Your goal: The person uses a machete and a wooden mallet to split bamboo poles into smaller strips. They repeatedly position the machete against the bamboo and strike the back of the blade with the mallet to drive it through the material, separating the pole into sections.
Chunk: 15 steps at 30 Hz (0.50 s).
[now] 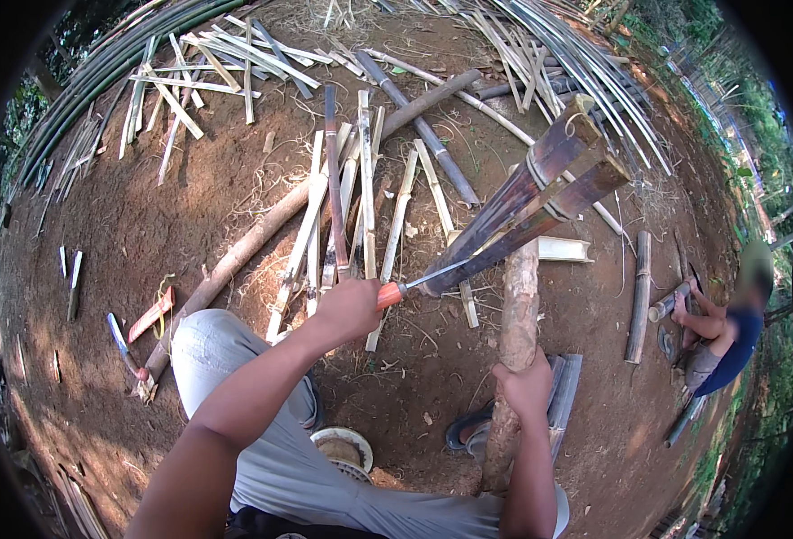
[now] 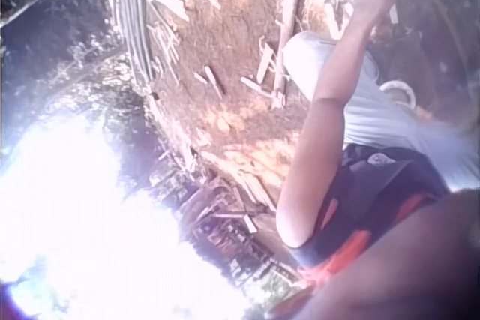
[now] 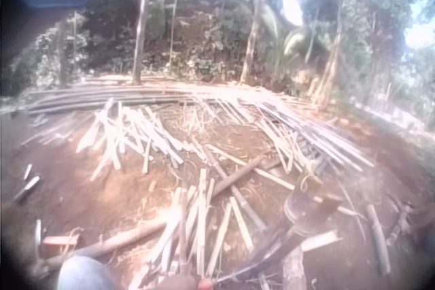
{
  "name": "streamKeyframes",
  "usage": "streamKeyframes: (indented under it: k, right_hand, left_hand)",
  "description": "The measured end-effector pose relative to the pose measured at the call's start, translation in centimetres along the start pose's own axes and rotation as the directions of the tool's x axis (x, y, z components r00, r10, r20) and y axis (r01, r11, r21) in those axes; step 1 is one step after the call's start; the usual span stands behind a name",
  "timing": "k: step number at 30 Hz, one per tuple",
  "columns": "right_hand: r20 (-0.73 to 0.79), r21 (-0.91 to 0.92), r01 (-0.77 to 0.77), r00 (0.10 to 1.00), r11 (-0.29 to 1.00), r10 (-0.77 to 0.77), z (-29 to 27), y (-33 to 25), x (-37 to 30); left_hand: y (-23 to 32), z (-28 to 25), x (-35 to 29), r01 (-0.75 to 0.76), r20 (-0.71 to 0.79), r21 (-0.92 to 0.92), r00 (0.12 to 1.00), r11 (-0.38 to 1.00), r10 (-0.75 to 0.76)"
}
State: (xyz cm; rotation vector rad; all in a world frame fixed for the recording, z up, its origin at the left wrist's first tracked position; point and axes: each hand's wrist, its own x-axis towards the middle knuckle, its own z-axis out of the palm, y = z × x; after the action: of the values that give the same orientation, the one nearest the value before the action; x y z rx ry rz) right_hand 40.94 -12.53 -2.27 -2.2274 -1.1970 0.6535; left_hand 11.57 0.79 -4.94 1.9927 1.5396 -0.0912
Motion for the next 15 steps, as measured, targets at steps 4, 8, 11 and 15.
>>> streamKeyframes:
  k: [4, 8, 11, 15]
  right_hand:
    - [-0.306, 0.150, 0.214, 0.938, 0.965, -0.161, -1.9, -2.3, -1.4]
    - [-0.374, 0.238, 0.228, 0.919, 0.944, -0.128, 0.5, 0.7, -1.4]
    - [0.072, -0.330, -0.110, 0.987, 0.938, 0.141, 4.5, 4.9, -0.3]
    - [0.048, -0.198, -0.071, 0.995, 0.978, 0.082, 6.4, 5.4, -0.1]
  left_hand:
    - [-0.4, 0.4, -0.2, 0.006, 0.030, -0.028, 1.000, 1.000, -0.006]
    - [0.0, 0.7, -0.3, -0.037, -0.030, -0.016, 0.999, 0.999, 0.036]
    - [0.2, 1.1, 1.1, 0.037, 0.111, 0.023, 0.993, 0.999, -0.039]
    - [-1.9, 3.8, 2.6, 0.011, 0.023, -0.003, 1.000, 1.000, -0.011]
